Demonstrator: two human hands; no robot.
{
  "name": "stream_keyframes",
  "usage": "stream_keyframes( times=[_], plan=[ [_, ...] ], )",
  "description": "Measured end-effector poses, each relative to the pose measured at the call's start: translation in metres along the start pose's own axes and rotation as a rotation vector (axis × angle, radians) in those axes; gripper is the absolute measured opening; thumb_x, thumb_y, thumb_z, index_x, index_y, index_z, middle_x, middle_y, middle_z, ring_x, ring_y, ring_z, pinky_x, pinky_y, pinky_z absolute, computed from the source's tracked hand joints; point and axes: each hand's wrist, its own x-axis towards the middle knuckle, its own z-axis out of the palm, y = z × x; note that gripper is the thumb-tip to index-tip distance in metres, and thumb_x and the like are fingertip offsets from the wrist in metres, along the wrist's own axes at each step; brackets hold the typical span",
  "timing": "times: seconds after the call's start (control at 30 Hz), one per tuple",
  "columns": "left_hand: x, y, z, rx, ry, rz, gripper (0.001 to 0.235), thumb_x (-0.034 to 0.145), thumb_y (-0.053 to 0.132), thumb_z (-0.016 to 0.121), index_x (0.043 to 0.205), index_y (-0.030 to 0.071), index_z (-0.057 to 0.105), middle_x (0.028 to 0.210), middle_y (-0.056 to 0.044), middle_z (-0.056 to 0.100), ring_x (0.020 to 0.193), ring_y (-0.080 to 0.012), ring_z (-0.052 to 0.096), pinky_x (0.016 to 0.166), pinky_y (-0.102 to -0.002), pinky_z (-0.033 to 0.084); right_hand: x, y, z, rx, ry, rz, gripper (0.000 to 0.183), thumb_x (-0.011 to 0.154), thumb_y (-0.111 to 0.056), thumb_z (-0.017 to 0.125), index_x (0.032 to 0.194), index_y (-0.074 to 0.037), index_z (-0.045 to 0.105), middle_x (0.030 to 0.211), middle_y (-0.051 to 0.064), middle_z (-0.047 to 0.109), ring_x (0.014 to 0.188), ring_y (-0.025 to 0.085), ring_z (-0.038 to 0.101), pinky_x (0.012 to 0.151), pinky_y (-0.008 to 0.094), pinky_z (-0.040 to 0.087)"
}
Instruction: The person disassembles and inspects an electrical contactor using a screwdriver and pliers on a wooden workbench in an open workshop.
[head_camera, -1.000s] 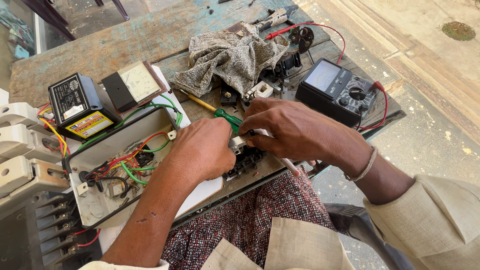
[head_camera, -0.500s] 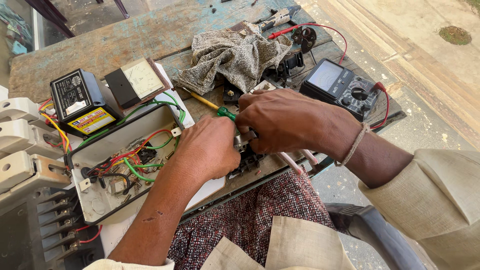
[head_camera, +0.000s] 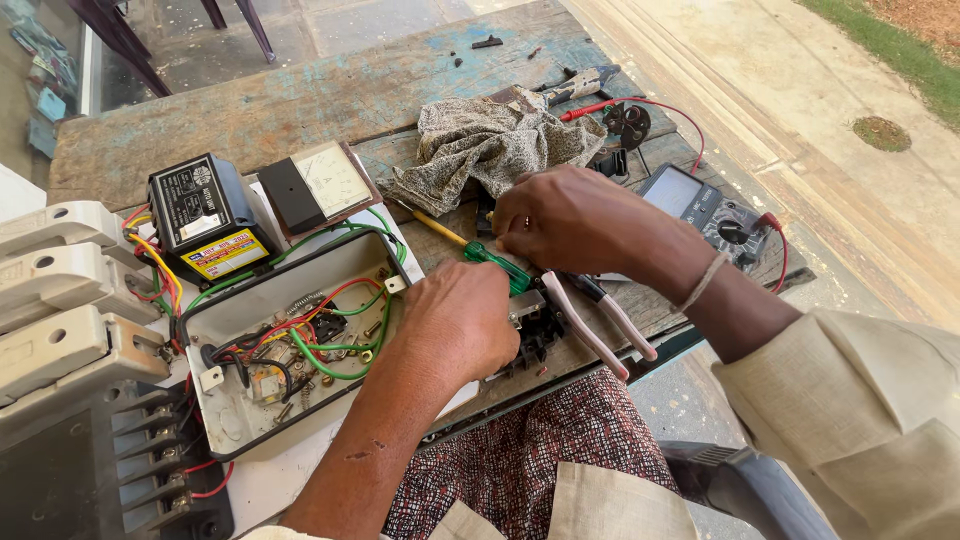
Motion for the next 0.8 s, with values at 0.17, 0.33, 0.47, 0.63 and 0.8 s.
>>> stream_keyframes(
  times=[0.17, 0.33, 0.47, 0.63, 0.8],
  plan=[
    [0.001, -0.003, 0.003, -0.017, 0.004, 0.03, 0.022, 0.085, 0.012, 0.071, 0.1, -0.002, 0.073, 0.109, -0.021, 0.072, 0.111, -0.0323, 0.066, 0.104, -0.046, 0.051, 0.021, -0.002, 0.031, -0.257, -0.1, -0.003, 0.017, 0.083, -0.023, 0.071, 0.091, -0.009, 0.075, 0.077, 0.016, 0.072, 0.075, 0.033, 0.071, 0.064, 0.047, 0.055],
    [0.003, -0.006, 0.009, -0.059, 0.072, 0.063, 0.023, 0.083, 0.013, 0.072, 0.101, -0.002, 0.073, 0.111, -0.022, 0.071, 0.115, -0.0345, 0.063, 0.104, -0.048, 0.05, 0.029, 0.004, 0.038, -0.327, -0.163, 0.006, 0.015, 0.083, -0.022, 0.069, 0.082, -0.007, 0.074, 0.074, 0.016, 0.071, 0.072, 0.034, 0.07, 0.062, 0.047, 0.055],
    [0.005, -0.005, 0.01, -0.058, 0.081, 0.065, 0.023, 0.083, 0.012, 0.071, 0.102, -0.002, 0.073, 0.111, -0.021, 0.071, 0.115, -0.0348, 0.063, 0.104, -0.048, 0.05, 0.033, 0.005, 0.041, -0.384, -0.196, 0.021, 0.014, 0.082, -0.021, 0.07, 0.081, -0.006, 0.073, 0.074, 0.015, 0.069, 0.072, 0.034, 0.07, 0.06, 0.047, 0.054],
    [0.003, -0.006, 0.01, -0.06, 0.098, 0.073, 0.024, 0.084, 0.013, 0.07, 0.103, -0.001, 0.074, 0.112, -0.021, 0.071, 0.114, -0.0346, 0.063, 0.102, -0.047, 0.051, 0.031, -0.002, 0.037, -0.339, -0.111, 0.076, 0.019, 0.083, -0.022, 0.07, 0.084, -0.003, 0.068, 0.069, 0.015, 0.066, 0.065, 0.032, 0.068, 0.057, 0.045, 0.051],
    [0.003, -0.004, 0.01, -0.068, -0.007, 0.031, 0.024, 0.087, 0.013, 0.068, 0.107, 0.001, 0.073, 0.107, -0.018, 0.074, 0.107, -0.03, 0.069, 0.102, -0.047, 0.051, 0.006, -0.008, 0.019, -0.138, 0.01, 0.203, 0.02, 0.093, -0.025, 0.068, 0.09, -0.006, 0.067, 0.071, 0.012, 0.064, 0.058, 0.03, 0.062, 0.052, 0.04, 0.045]
  ],
)
